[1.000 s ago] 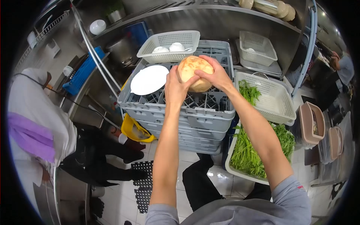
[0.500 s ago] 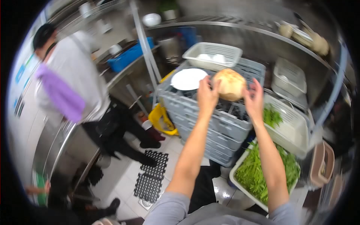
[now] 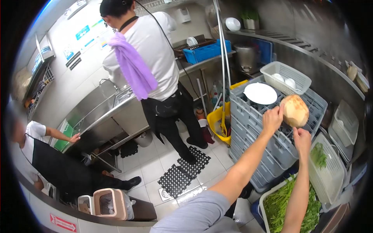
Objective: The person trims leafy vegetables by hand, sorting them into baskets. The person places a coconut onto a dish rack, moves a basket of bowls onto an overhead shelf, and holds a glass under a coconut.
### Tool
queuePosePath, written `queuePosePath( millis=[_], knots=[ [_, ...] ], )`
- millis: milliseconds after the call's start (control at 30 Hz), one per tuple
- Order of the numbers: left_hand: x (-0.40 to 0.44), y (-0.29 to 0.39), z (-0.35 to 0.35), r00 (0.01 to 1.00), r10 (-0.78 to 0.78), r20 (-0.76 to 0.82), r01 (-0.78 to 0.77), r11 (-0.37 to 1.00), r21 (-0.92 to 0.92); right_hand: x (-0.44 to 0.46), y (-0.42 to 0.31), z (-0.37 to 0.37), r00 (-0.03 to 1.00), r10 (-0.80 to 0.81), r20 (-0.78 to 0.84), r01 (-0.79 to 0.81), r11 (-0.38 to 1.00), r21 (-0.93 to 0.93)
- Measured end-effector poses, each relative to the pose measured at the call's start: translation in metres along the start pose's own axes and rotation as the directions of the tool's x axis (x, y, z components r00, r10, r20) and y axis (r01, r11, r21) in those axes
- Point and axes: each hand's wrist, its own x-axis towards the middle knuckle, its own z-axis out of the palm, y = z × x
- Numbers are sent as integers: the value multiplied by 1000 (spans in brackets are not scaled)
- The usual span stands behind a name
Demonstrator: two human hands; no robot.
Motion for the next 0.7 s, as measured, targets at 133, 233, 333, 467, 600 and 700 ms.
queuePosePath(
  millis=[133,233,333,467,600,700],
  knots=[
    [-1,0,-2,1000,17,-11,-17,1000,19,-3,-11,-6,998,45,33,-44,999,-24],
    [0,-1,-1,999,-20,39,20,1000,22,-4,-12,-6,997,58,45,-56,997,-47],
    [-1,-2,1,1000,-8,23,9,1000,-5,-3,-10,-5,997,61,49,-58,996,-65],
    [-1,-2,2,1000,17,6,-17,999,31,-3,-11,-5,995,79,60,-75,995,-71],
    [0,-2,2,1000,-6,29,5,999,40,-3,-9,-4,993,101,68,-94,991,-98],
    [-1,0,-1,999,-17,35,17,1000,15,-3,-10,-5,993,98,68,-93,993,-77]
  ],
)
